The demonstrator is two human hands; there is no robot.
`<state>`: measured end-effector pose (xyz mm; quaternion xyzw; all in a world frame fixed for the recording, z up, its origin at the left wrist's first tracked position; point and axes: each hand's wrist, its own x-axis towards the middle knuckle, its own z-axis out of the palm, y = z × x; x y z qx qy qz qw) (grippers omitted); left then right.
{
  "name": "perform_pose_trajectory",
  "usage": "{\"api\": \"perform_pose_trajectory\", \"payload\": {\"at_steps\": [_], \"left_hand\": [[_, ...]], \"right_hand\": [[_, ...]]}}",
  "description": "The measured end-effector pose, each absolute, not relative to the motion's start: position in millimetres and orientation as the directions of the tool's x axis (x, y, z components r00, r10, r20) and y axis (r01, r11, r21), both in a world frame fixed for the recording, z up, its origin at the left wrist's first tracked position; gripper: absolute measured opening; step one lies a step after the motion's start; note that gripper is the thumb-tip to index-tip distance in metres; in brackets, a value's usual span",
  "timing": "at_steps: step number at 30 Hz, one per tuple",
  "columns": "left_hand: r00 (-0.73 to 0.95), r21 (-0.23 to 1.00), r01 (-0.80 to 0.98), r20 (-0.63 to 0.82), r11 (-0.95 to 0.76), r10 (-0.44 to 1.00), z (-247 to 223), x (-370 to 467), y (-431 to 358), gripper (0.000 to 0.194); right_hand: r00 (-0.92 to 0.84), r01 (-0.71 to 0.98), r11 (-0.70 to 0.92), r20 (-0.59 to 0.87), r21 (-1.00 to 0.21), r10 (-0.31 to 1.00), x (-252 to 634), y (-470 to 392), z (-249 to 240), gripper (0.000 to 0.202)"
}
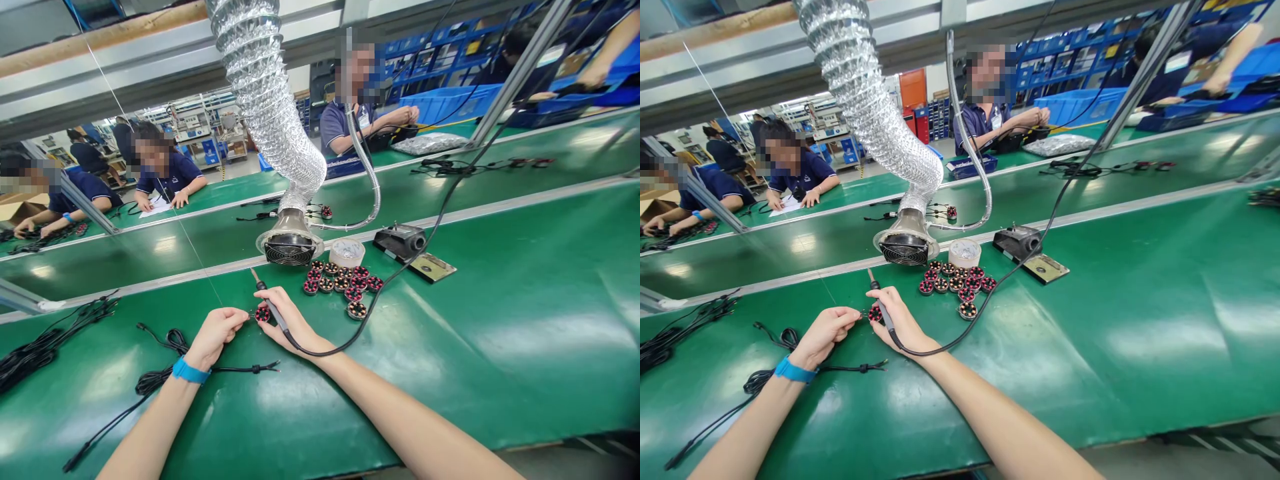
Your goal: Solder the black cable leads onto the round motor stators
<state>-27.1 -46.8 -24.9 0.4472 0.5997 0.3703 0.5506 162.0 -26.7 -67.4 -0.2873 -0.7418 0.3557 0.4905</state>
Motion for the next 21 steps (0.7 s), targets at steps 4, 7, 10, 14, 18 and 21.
{"api": "perform_pose_trajectory", "payload": {"at_steps": [4,7,10,14,18,21], "left_hand": [[-0.004,0.925,0.201,-0.328,0.322,0.945,-27.1,-24.7,-47.6,0.041],[-0.035,0.92,0.255,-0.298,0.297,0.954,-26.5,-22.9,-48.0,0.041],[-0.05,0.915,0.289,-0.277,0.28,0.959,-25.1,-22.2,-48.2,0.039],[-0.015,0.917,0.262,-0.306,0.3,0.952,-23.4,-22.9,-47.7,0.036],[0.032,0.934,0.181,-0.319,0.308,0.947,-23.0,-23.7,-47.2,0.036],[0.049,0.934,0.153,-0.333,0.322,0.942,-23.6,-24.0,-47.3,0.035]], "right_hand": [[-0.367,0.093,0.584,0.518,-0.806,0.773,160.9,-26.4,-70.0,0.06],[-0.366,0.1,0.582,0.514,-0.807,0.776,160.9,-26.1,-70.8,0.06],[-0.359,0.122,0.584,0.513,-0.803,0.78,161.5,-25.6,-71.4,0.061],[-0.348,0.146,0.585,0.512,-0.798,0.785,162.1,-25.6,-71.7,0.062],[-0.358,0.142,0.586,0.51,-0.798,0.782,162.0,-26.0,-72.0,0.061],[-0.36,0.132,0.588,0.514,-0.798,0.779,161.6,-25.9,-73.4,0.061]]}}
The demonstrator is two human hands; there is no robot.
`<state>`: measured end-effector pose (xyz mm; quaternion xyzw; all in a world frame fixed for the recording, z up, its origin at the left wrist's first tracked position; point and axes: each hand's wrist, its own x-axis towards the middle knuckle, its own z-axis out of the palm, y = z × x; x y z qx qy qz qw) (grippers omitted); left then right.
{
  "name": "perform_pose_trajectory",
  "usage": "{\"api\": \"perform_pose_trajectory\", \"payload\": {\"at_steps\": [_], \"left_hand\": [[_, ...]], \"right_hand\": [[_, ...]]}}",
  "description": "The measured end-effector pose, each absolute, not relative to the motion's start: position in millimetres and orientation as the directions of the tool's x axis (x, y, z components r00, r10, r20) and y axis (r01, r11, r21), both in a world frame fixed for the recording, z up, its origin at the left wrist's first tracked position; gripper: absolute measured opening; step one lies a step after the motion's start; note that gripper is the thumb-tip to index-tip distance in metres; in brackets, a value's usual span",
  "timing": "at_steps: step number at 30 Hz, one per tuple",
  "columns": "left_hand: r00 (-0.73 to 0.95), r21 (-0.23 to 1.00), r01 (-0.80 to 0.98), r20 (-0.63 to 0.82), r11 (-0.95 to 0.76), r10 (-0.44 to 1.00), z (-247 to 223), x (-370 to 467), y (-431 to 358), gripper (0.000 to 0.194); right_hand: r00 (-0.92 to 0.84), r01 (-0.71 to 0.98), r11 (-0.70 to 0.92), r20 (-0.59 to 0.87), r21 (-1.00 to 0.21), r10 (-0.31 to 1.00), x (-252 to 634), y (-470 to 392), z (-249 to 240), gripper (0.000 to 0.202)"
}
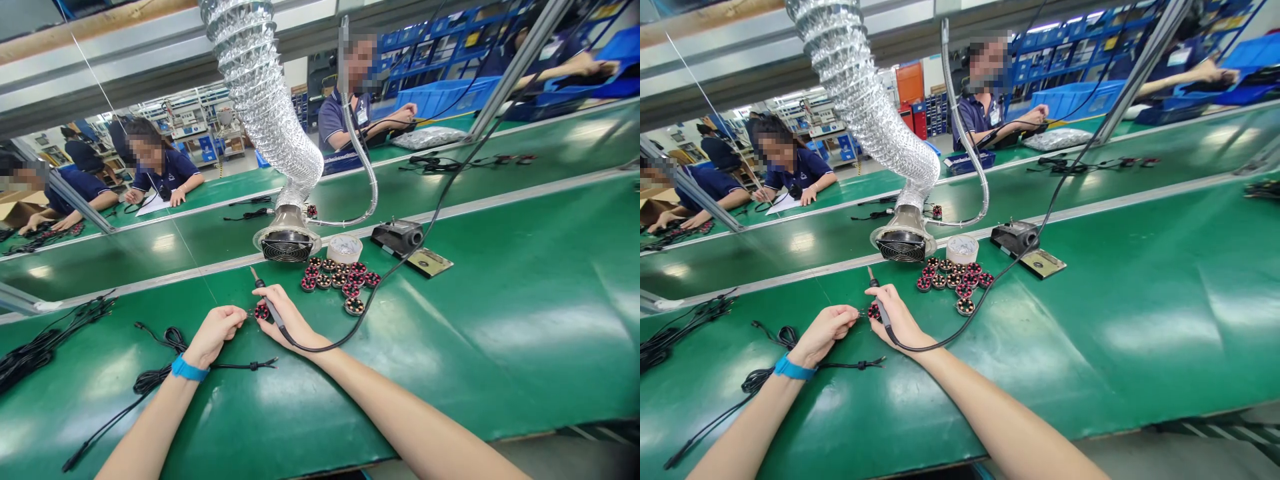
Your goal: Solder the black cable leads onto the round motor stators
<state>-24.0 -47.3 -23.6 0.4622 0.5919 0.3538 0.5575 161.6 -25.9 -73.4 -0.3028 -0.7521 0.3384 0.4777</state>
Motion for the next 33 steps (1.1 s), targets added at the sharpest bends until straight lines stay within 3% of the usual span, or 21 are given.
{"api": "perform_pose_trajectory", "payload": {"at_steps": [14,33], "left_hand": [[-0.01,0.928,0.194,-0.323,0.319,0.946,-29.8,-22.2,-47.5,0.042],[-0.069,0.914,0.291,-0.277,0.284,0.959,-23.7,-17.7,-49.9,0.037]], "right_hand": [[-0.361,0.158,0.577,0.497,-0.801,0.789,161.9,-28.4,-67.8,0.059],[-0.379,0.204,0.609,0.512,-0.767,0.771,161.0,-28.3,-66.5,0.06]]}}
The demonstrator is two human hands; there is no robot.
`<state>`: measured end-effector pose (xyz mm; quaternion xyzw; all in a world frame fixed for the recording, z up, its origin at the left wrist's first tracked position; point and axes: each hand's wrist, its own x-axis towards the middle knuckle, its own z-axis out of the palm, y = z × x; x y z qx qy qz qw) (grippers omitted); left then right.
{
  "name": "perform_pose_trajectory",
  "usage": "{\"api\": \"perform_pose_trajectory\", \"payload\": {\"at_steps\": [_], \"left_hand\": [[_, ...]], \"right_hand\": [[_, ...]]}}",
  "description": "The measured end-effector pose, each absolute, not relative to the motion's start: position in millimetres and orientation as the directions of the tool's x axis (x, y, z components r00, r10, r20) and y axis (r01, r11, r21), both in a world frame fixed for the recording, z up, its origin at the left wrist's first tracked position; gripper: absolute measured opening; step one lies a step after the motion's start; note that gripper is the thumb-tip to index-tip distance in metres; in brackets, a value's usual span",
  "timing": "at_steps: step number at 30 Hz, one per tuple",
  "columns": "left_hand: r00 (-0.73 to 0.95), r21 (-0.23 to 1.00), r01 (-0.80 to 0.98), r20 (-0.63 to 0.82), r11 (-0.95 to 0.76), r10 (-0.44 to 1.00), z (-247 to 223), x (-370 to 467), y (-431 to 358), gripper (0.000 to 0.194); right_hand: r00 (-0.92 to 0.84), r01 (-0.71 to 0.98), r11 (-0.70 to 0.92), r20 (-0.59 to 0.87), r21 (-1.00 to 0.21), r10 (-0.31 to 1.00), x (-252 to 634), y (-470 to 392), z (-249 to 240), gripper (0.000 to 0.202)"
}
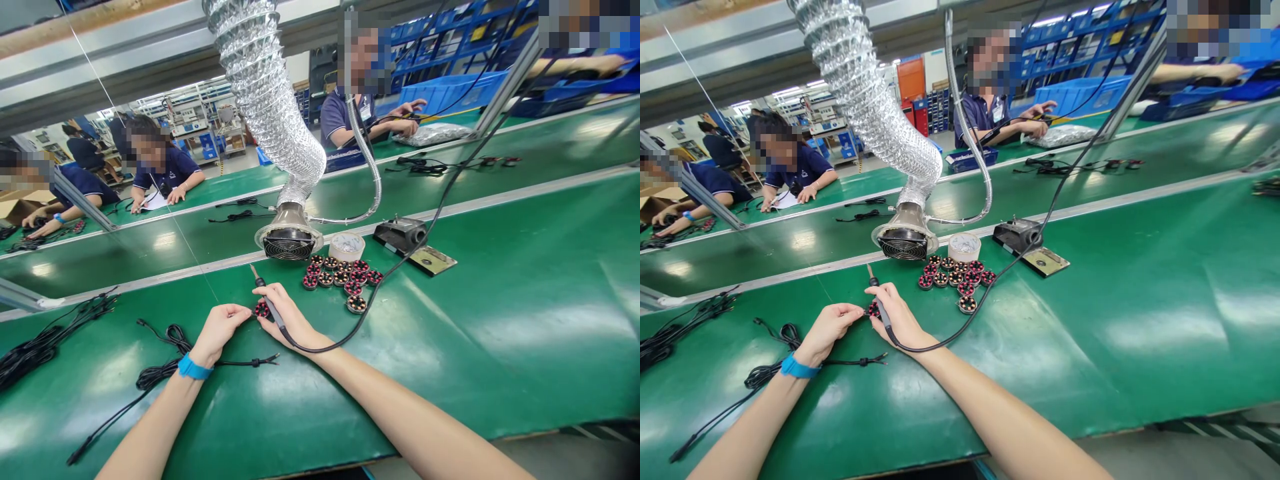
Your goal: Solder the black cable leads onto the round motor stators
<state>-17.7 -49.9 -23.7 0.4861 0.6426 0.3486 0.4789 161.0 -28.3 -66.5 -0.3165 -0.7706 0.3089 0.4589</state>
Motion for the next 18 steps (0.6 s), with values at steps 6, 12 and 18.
{"api": "perform_pose_trajectory", "payload": {"at_steps": [6,12,18], "left_hand": [[-0.064,0.909,0.32,-0.26,0.267,0.963,-24.4,-17.0,-51.6,0.039],[0.018,0.922,0.357,-0.166,0.149,0.986,-22.9,-14.9,-54.4,0.045],[0.064,0.937,0.189,-0.31,0.294,0.949,-34.0,-21.2,-48.3,0.042]], "right_hand": [[-0.422,0.246,0.692,0.568,-0.679,0.707,156.5,-28.6,-67.1,0.059],[-0.525,0.315,0.757,0.56,-0.572,0.641,154.9,-32.8,-61.6,0.051],[-0.339,0.35,0.608,0.51,-0.712,0.791,140.5,-40.0,-70.4,0.045]]}}
